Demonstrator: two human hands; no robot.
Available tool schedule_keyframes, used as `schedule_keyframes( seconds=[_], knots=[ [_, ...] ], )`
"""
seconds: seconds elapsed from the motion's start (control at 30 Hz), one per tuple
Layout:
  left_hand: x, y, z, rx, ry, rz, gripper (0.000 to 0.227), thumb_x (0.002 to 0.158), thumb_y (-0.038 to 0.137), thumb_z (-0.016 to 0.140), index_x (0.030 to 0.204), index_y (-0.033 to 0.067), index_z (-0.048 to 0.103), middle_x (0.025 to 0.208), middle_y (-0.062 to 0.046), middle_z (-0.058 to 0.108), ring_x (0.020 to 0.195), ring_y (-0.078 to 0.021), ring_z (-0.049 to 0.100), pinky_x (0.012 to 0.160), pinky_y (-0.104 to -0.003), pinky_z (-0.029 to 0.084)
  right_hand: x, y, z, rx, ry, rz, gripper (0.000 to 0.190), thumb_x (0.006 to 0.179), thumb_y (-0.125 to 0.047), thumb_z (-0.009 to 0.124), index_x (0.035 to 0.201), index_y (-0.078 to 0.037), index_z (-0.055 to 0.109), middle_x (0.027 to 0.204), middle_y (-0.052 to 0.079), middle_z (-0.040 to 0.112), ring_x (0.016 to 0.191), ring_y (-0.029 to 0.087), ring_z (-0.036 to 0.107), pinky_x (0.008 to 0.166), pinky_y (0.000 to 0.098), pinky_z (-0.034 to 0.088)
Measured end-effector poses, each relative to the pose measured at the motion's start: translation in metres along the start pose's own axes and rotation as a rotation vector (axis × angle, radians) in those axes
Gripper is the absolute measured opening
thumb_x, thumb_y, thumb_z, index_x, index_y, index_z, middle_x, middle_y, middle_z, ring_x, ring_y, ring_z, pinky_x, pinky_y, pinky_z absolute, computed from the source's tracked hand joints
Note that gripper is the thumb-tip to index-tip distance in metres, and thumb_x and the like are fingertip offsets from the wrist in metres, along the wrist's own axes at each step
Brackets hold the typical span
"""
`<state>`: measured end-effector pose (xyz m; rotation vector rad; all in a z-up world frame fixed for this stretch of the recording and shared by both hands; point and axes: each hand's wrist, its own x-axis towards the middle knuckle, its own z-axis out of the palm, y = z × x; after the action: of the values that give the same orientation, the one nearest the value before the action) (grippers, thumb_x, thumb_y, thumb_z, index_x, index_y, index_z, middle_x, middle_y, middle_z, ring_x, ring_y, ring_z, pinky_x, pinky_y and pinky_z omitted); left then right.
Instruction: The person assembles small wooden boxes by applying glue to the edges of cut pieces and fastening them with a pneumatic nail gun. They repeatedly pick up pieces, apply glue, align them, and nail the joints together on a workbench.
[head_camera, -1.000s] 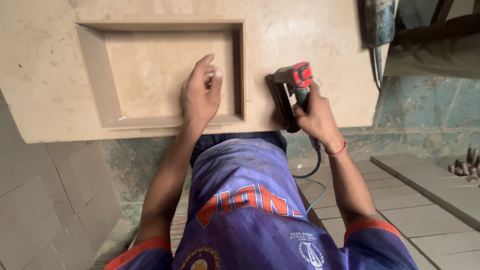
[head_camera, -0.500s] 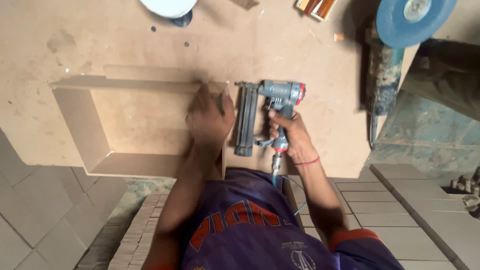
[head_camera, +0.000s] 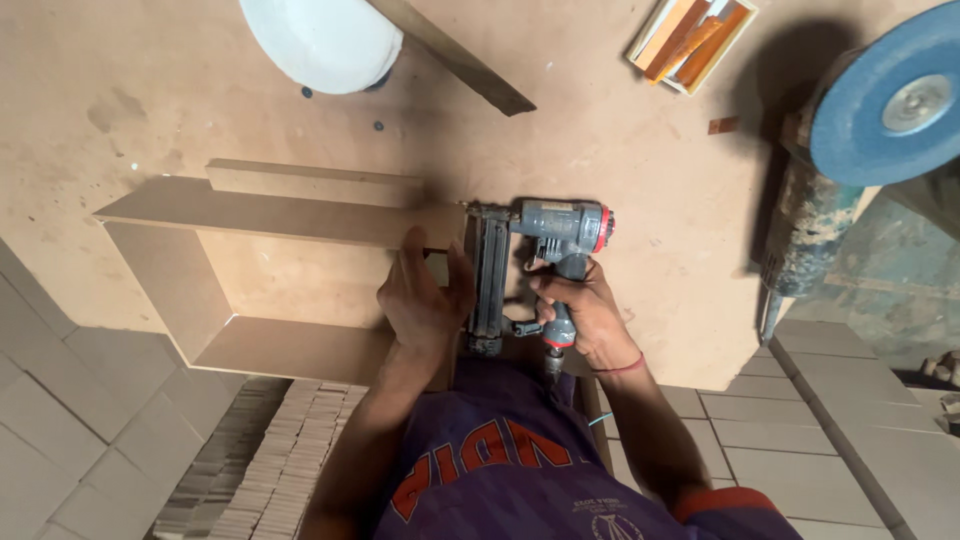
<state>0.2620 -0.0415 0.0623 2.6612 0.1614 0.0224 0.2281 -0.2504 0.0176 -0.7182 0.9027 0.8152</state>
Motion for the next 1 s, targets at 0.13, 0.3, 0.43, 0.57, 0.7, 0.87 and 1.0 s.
schedule_keyframes(
  seconds=[0.13,0.3,0.43,0.57,0.7,0.87,1.0],
  knots=[
    [0.002,-0.001,-0.002,0.019,-0.036,0.006,0.029,0.096,0.012,0.071,0.114,-0.0083,0.061,0.082,-0.018,0.065,0.064,-0.0322,0.067,0.052,-0.038,0.052,-0.002,0.003,-0.001,0.048,-0.006,0.002,0.023,0.084,0.012,0.062,0.104,0.002,0.068,0.077,0.009,0.067,0.053,0.013,0.059,0.050,0.0282,0.052],
    [0.006,0.000,-0.004,-0.044,-0.054,-0.035,0.026,0.094,0.011,0.071,0.112,-0.0049,0.063,0.075,-0.016,0.063,0.061,-0.0307,0.066,0.052,-0.038,0.052,-0.003,0.006,-0.004,0.043,0.025,-0.007,0.024,0.084,0.012,0.062,0.105,0.002,0.068,0.076,0.009,0.067,0.052,0.014,0.060,0.050,0.0285,0.053],
    [0.004,0.000,-0.005,-0.018,-0.042,-0.027,0.028,0.092,0.013,0.072,0.113,-0.0036,0.063,0.076,-0.016,0.063,0.062,-0.0324,0.065,0.053,-0.040,0.052,-0.005,0.012,-0.005,0.049,0.030,0.007,0.024,0.084,0.012,0.062,0.105,0.002,0.068,0.078,0.010,0.068,0.051,0.014,0.060,0.050,0.0289,0.053],
    [0.005,-0.001,-0.003,-0.009,-0.044,-0.034,0.026,0.092,0.013,0.074,0.111,-0.0027,0.064,0.074,-0.015,0.062,0.060,-0.0322,0.064,0.052,-0.041,0.051,0.000,0.012,-0.005,0.078,0.000,-0.010,0.024,0.085,0.011,0.062,0.107,0.002,0.068,0.080,0.011,0.068,0.053,0.014,0.060,0.051,0.0289,0.053],
    [0.004,0.000,-0.004,-0.016,-0.053,-0.051,0.024,0.093,0.012,0.075,0.110,-0.0026,0.065,0.073,-0.015,0.063,0.059,-0.0311,0.064,0.050,-0.040,0.050,-0.007,0.014,-0.006,0.095,-0.010,-0.011,0.026,0.084,0.012,0.060,0.106,0.002,0.067,0.081,0.010,0.069,0.053,0.013,0.061,0.051,0.0289,0.054],
    [-0.006,0.004,-0.014,0.010,-0.116,-0.014,0.042,0.099,0.020,0.068,0.130,-0.0062,0.061,0.084,-0.018,0.064,0.066,-0.0320,0.065,0.053,-0.040,0.051,-0.017,0.016,-0.003,0.096,-0.059,-0.057,0.022,0.088,0.013,0.063,0.107,0.003,0.068,0.074,0.008,0.066,0.053,0.013,0.060,0.051,0.0282,0.053],
    [-0.014,0.007,-0.013,0.033,-0.132,-0.024,0.043,0.104,0.020,0.061,0.140,-0.0039,0.058,0.086,-0.017,0.064,0.070,-0.0316,0.065,0.058,-0.041,0.053,-0.023,0.016,0.000,0.085,-0.077,-0.078,0.022,0.088,0.012,0.067,0.108,0.002,0.068,0.067,0.006,0.062,0.051,0.012,0.059,0.051,0.0273,0.053]
  ],
)
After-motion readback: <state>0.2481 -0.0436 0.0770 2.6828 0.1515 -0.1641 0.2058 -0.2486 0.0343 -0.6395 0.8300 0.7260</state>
